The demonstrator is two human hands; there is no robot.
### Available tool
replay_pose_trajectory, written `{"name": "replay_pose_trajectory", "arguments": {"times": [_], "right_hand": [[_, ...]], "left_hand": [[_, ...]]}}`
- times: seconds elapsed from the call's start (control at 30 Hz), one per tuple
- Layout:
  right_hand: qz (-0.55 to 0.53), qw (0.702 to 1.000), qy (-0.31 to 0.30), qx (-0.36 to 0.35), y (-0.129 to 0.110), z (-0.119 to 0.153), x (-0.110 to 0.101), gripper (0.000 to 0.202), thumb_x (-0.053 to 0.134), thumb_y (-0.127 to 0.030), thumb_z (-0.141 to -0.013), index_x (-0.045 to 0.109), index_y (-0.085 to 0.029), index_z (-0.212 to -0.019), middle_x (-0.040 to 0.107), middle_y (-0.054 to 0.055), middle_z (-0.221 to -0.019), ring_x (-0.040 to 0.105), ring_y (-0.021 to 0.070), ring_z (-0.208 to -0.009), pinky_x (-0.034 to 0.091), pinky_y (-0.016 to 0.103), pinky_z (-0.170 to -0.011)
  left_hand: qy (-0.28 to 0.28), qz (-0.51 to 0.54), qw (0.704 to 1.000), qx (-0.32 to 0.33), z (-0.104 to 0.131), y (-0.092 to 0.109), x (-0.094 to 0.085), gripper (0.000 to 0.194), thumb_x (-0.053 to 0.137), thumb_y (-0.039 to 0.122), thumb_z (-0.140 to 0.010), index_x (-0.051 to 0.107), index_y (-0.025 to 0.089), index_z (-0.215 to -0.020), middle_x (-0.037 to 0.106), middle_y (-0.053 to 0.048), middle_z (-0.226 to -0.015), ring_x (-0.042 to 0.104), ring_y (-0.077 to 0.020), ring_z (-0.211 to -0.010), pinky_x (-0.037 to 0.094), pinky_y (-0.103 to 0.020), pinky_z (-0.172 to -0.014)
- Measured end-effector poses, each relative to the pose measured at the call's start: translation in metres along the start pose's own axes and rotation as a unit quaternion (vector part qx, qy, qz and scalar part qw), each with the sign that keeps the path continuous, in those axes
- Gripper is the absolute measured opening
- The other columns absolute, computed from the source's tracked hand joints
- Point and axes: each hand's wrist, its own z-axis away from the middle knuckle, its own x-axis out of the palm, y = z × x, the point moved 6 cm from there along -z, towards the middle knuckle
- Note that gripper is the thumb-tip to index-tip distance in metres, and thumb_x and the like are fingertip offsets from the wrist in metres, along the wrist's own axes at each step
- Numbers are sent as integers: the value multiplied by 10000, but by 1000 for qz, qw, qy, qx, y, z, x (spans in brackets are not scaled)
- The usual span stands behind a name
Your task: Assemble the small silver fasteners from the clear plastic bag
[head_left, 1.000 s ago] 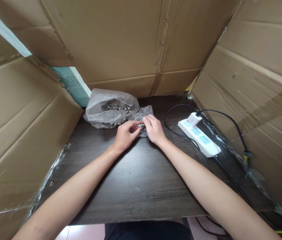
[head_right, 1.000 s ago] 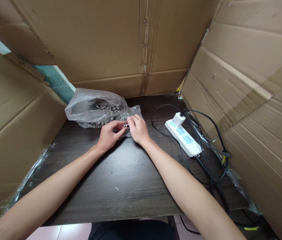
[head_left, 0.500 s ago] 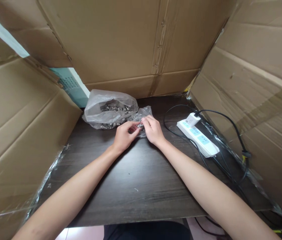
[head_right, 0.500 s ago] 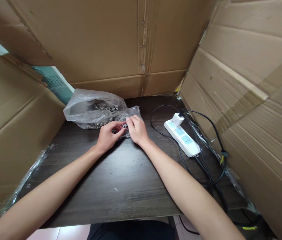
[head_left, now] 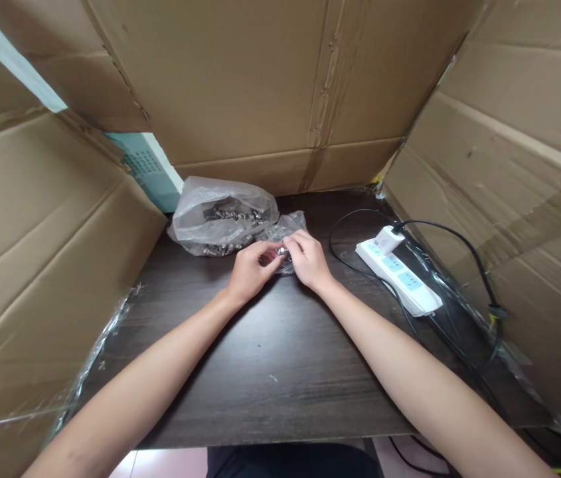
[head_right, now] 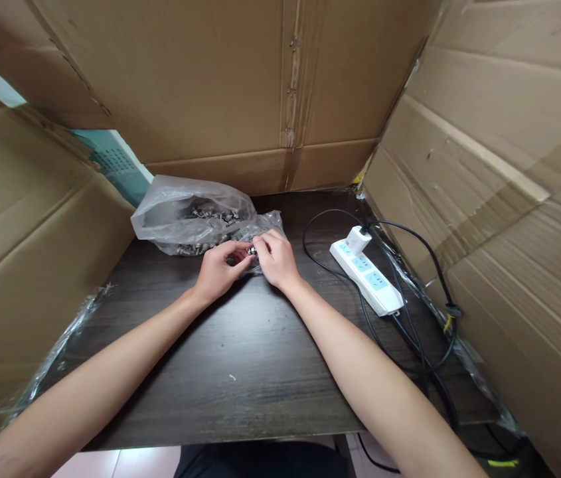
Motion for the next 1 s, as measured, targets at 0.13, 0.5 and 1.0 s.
{"name": "replay_pose_trajectory", "arguments": {"times": [0.13,0.5,1.0], "right_hand": [[-17,1000,-20,3,1,0,2,122,527,-202,-835,626,-214,-765,611,26,-870,577,168,-754,464,313,-725],[27,999,-41,-15,1,1,7,294,483,-263,-935,541,-212,-651,585,38,-835,583,179,-815,446,328,-771],[29,999,-34,-30,0,1,6,278,486,-268,-921,539,-215,-653,584,38,-806,580,187,-788,439,332,-748]], "left_hand": [[11,1,1000,-1,0,-1,0,189,698,161,-871,755,183,-1050,725,-17,-801,655,-143,-686,549,-251,-681],[12,6,1000,4,0,1,-1,188,690,142,-877,747,171,-1055,732,-19,-823,662,-135,-693,560,-240,-689],[12,11,1000,3,1,-1,0,180,684,151,-881,744,169,-1050,732,-24,-824,664,-137,-700,561,-243,-695]]}}
